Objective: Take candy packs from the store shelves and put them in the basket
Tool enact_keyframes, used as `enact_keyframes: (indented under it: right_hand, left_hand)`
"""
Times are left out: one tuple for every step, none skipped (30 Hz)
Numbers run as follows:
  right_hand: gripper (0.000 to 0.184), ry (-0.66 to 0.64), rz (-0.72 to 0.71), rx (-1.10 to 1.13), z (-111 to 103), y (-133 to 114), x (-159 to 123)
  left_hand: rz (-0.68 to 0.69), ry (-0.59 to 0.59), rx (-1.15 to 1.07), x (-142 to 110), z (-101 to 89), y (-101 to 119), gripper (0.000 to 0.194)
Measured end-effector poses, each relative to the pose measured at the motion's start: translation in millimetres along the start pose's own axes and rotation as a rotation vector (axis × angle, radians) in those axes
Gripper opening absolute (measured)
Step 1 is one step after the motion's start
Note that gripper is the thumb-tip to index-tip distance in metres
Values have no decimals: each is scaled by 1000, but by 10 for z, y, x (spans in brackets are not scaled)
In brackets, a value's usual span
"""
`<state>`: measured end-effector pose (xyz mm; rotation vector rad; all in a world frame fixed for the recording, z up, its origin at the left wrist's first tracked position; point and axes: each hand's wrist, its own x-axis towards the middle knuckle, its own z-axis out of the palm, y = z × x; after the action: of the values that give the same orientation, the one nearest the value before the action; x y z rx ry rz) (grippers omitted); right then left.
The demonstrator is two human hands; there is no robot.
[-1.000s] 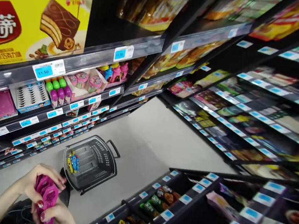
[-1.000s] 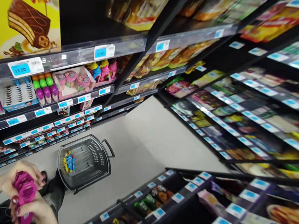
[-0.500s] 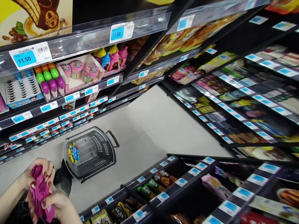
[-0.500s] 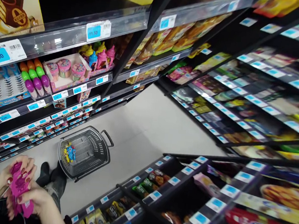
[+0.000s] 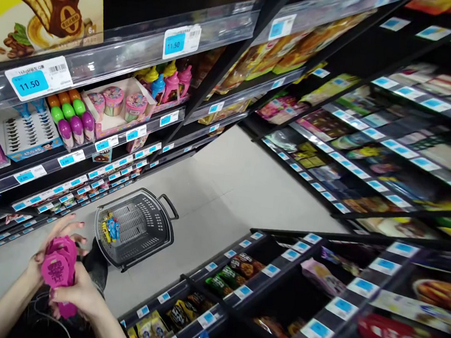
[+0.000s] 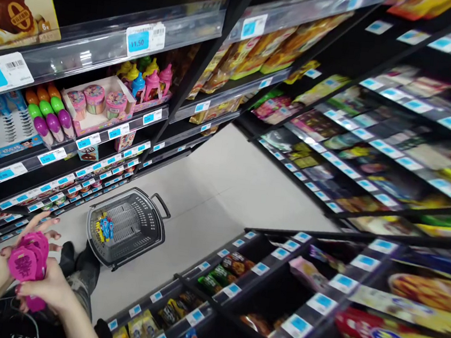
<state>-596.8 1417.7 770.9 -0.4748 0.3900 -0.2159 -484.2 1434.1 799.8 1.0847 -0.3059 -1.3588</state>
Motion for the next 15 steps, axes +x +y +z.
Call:
enact_keyframes:
  right_hand:
    - [36, 42, -15, -89, 22, -36, -4]
    - [29, 91, -33, -210, 47, -65, -6]
    - [23, 153, -60, -361, 72, -84, -7]
    - [20, 231, -96, -531, 97, -91, -6]
    - [18, 323, -137, -699, 119, -87, -1]
    - [18, 416, -171, -848, 138, -72, 6]
    - [22, 494, -191, -969, 152, -49, 15]
    - [29, 546, -196, -1063, 163, -22, 26]
    - [35, 577, -190, -1142, 171, 3, 36]
    - [42, 589, -178, -1213, 180, 23, 44]
    - [47, 595, -162, -1276, 189, 34, 48]
    - [49, 596, -143, -1332, 199, 35, 47]
    - [47, 595, -126, -1375, 211, 25, 41]
    - [45, 595, -118, -1400, 222, 6, 29]
    - [46, 591, -122, -1398, 231, -21, 12]
  left_hand:
    - [44, 59, 40, -36, -25, -21, 96]
    - [101, 121, 97, -74, -51, -44, 95]
    - [165, 175, 164, -113, -72, -64, 94]
    - [223, 215, 235, -147, -83, -82, 92]
    - [276, 253, 300, -176, -82, -97, 88]
    - [319, 295, 352, -197, -67, -110, 83]
    - [347, 336, 383, -212, -40, -121, 77]
    - [359, 377, 386, -220, -5, -131, 72]
    - [361, 412, 364, -222, 33, -139, 67]
    - [359, 437, 324, -219, 69, -147, 65]
    - [347, 445, 275, -212, 99, -152, 64]
    - [324, 437, 229, -202, 118, -152, 63]
    - [298, 424, 194, -189, 126, -148, 62]
    - [271, 401, 170, -173, 123, -139, 62]
    - [254, 374, 152, -157, 112, -124, 60]
